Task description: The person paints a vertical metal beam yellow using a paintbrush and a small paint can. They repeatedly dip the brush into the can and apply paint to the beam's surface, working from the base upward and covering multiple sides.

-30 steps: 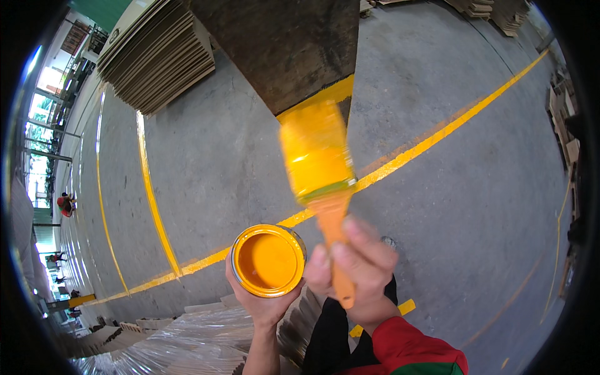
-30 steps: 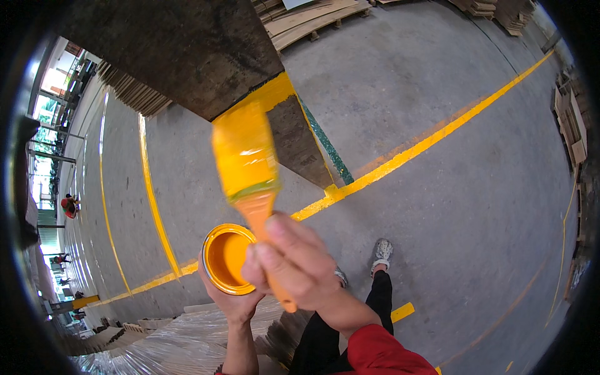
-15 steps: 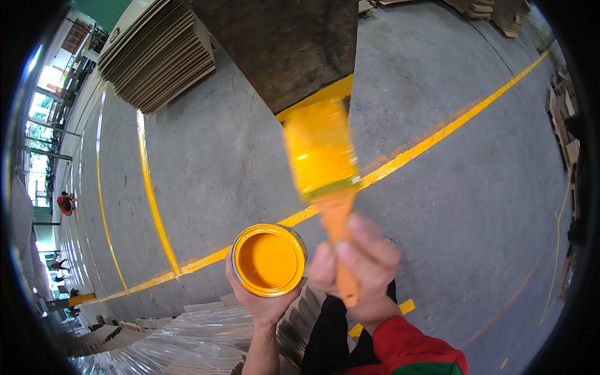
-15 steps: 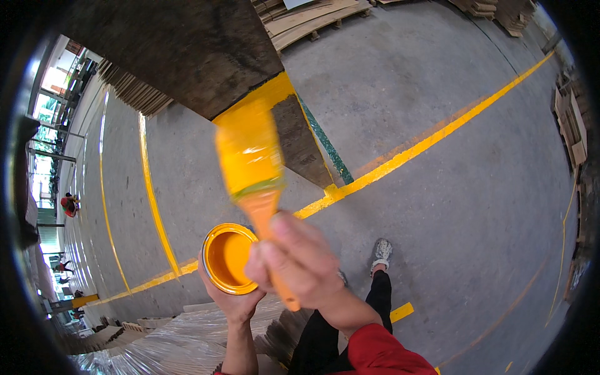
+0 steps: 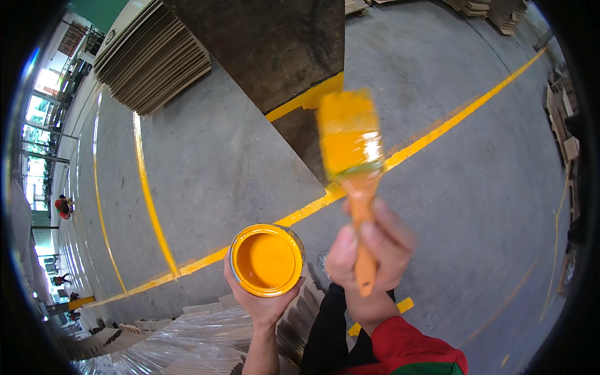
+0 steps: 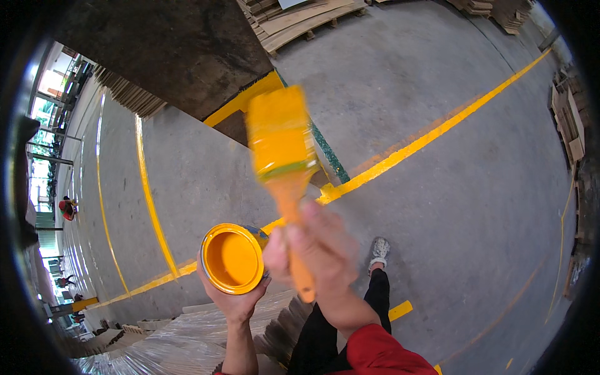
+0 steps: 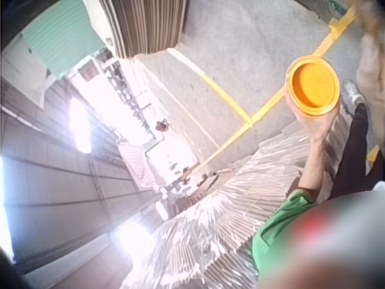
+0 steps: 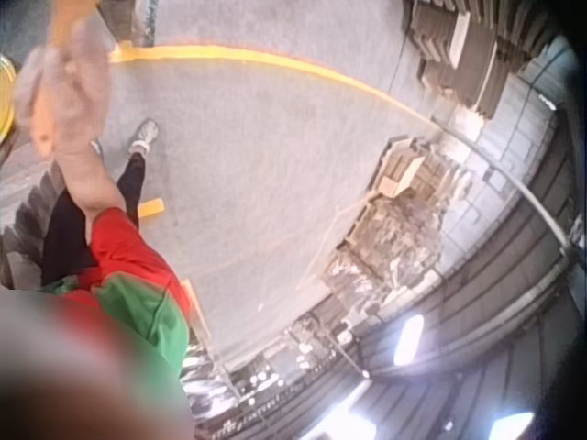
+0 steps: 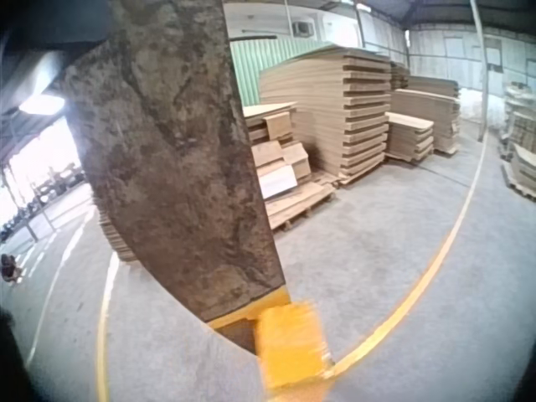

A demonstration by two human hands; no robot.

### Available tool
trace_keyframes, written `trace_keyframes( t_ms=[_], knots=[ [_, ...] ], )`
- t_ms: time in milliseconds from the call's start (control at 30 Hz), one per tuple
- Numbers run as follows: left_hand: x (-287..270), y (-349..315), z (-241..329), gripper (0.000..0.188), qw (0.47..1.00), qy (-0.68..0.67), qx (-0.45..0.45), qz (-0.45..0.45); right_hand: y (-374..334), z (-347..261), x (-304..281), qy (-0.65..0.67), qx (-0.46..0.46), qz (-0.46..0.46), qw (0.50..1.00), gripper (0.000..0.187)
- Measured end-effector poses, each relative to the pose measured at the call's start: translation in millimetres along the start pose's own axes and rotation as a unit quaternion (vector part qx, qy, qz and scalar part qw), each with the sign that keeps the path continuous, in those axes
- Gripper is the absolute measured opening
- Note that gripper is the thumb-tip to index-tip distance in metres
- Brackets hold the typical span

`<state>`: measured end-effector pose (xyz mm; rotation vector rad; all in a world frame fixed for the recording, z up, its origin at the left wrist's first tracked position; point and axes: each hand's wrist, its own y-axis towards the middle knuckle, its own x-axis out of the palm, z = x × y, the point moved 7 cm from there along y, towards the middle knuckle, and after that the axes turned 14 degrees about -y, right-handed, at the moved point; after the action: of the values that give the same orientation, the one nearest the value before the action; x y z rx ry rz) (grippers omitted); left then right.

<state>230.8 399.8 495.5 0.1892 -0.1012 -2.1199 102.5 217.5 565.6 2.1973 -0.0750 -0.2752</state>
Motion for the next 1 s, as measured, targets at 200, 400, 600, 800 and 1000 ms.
trace_keyframes(
  t_ms=[200,400,600,800,1000],
  knots=[
    [2,-1,1,0.125,0.999,0.041,0.005,-0.025,11,16,-1,-0.068,-0.008,0.036,0.997,0.039],
    [2,-2,-1,0.126,0.999,0.028,-0.01,-0.029,16,2,6,-0.084,-0.033,0.0,0.996,0.028],
    [0,-2,-3,0.125,1.0,0.005,-0.015,0.001,4,-21,17,0.045,-0.06,-0.111,0.991,0.036],
    [-3,-2,-5,0.126,1.0,0.004,-0.016,-0.002,8,-4,2,-0.014,-0.008,-0.027,0.999,0.031],
    [-4,-3,-4,0.128,0.999,0.022,-0.018,-0.017,7,-2,10,-0.045,-0.01,-0.041,0.998,0.032]
  ],
)
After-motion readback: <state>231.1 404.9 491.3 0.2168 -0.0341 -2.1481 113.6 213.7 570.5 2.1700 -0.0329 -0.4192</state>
